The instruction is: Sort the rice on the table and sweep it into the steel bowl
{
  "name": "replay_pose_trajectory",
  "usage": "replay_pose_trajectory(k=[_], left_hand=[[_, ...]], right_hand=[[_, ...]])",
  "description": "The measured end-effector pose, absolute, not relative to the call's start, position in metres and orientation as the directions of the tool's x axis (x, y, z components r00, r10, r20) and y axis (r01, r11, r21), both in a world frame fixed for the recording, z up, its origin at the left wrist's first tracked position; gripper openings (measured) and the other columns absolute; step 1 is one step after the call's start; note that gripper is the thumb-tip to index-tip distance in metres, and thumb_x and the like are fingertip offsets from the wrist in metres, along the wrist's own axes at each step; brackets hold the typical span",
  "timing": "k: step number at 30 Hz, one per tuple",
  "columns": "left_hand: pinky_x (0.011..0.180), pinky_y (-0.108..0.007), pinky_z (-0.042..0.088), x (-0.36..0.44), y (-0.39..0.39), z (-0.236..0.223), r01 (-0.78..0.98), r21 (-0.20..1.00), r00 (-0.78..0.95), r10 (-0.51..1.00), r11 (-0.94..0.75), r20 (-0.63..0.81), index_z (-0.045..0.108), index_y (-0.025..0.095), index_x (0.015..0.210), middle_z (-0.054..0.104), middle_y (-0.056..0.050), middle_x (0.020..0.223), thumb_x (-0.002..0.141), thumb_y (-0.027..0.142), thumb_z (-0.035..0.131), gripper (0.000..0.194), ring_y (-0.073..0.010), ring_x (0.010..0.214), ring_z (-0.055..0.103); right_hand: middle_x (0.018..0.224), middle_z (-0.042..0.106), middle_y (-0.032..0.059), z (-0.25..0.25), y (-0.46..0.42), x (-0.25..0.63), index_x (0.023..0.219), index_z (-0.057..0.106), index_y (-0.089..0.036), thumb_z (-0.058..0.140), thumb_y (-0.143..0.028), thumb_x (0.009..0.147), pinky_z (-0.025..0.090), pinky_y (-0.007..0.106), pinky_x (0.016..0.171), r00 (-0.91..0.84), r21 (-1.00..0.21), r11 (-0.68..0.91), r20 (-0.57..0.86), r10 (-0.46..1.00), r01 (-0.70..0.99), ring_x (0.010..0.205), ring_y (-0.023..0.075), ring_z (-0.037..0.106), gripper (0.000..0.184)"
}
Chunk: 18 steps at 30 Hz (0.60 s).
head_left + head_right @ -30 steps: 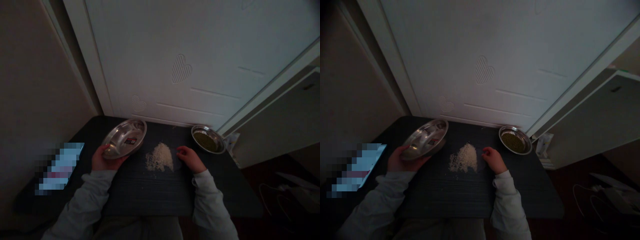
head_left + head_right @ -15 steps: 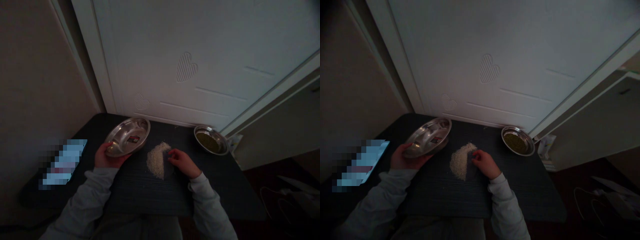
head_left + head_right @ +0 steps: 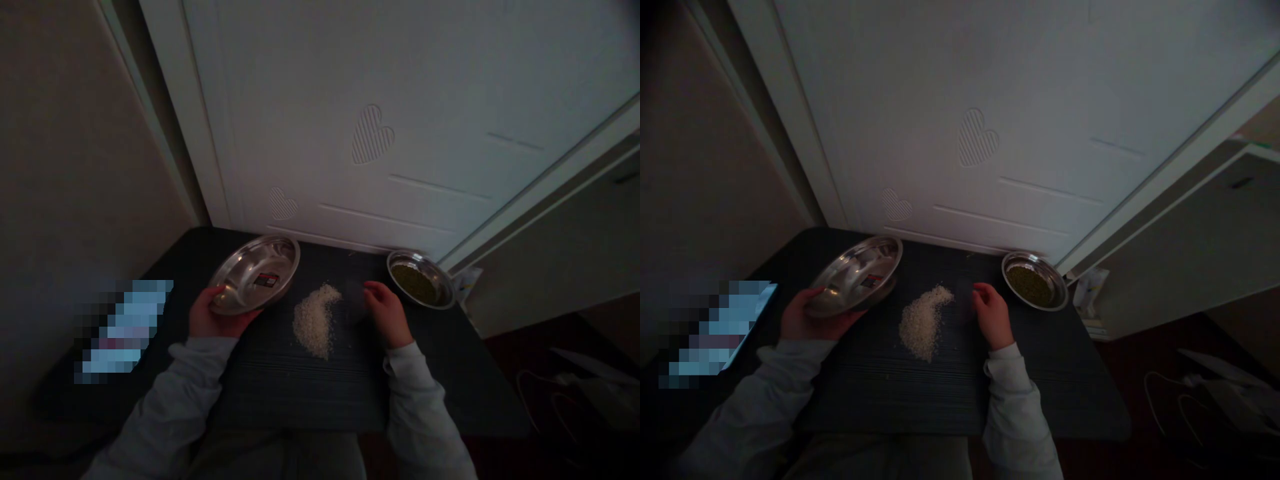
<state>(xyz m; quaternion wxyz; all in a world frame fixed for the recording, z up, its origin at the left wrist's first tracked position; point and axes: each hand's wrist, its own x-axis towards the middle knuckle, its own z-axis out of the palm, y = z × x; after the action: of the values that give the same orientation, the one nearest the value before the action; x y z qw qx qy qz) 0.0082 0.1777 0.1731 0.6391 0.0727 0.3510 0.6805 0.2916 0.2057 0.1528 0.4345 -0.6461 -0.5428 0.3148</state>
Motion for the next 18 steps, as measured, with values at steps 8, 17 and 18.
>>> replay_pose_trajectory(k=[8, 17, 18], left_hand=[[0.061, -0.05, 0.052, 0.006, 0.182, 0.172, -0.819, 0.563, -0.18, 0.879, 0.115, -0.442, 0.061, 0.021, 0.091, 0.066, -0.007, 0.082, 0.064, 0.017, 0.05, 0.03, -0.0272, 0.078, 0.063], [0.07, -0.047, 0.052, 0.013, 0.18, 0.18, -0.841, 0.53, -0.215, 0.831, 0.11, -0.513, 0.063, 0.021, 0.089, 0.067, -0.002, 0.068, 0.067, 0.014, 0.047, 0.028, -0.0234, 0.071, 0.065], [0.07, -0.047, 0.053, 0.013, 0.181, 0.18, -0.84, 0.53, -0.214, 0.828, 0.114, -0.519, 0.063, 0.021, 0.088, 0.066, -0.002, 0.065, 0.067, 0.014, 0.048, 0.027, -0.0237, 0.071, 0.065]], right_hand=[[0.082, 0.062, 0.0063, 0.139, 0.218, 0.305, 0.101, 0.055, -0.014, 0.047, -0.027, 0.07, 0.044, 0.03, 0.07, 0.291, -0.834, -0.075, 0.105, 0.951, 0.547, 0.073, 0.0179, 0.057, 0.035], [0.076, 0.064, 0.0038, 0.136, 0.262, 0.291, 0.084, 0.065, -0.018, 0.051, -0.01, 0.064, 0.043, 0.031, 0.077, 0.205, -0.705, -0.107, 0.056, 0.977, 0.701, 0.077, 0.0174, 0.059, 0.026], [0.076, 0.064, 0.0034, 0.137, 0.266, 0.288, 0.083, 0.065, -0.019, 0.052, -0.009, 0.063, 0.043, 0.03, 0.077, 0.178, -0.696, -0.093, 0.051, 0.983, 0.712, 0.077, 0.0171, 0.059, 0.026]])
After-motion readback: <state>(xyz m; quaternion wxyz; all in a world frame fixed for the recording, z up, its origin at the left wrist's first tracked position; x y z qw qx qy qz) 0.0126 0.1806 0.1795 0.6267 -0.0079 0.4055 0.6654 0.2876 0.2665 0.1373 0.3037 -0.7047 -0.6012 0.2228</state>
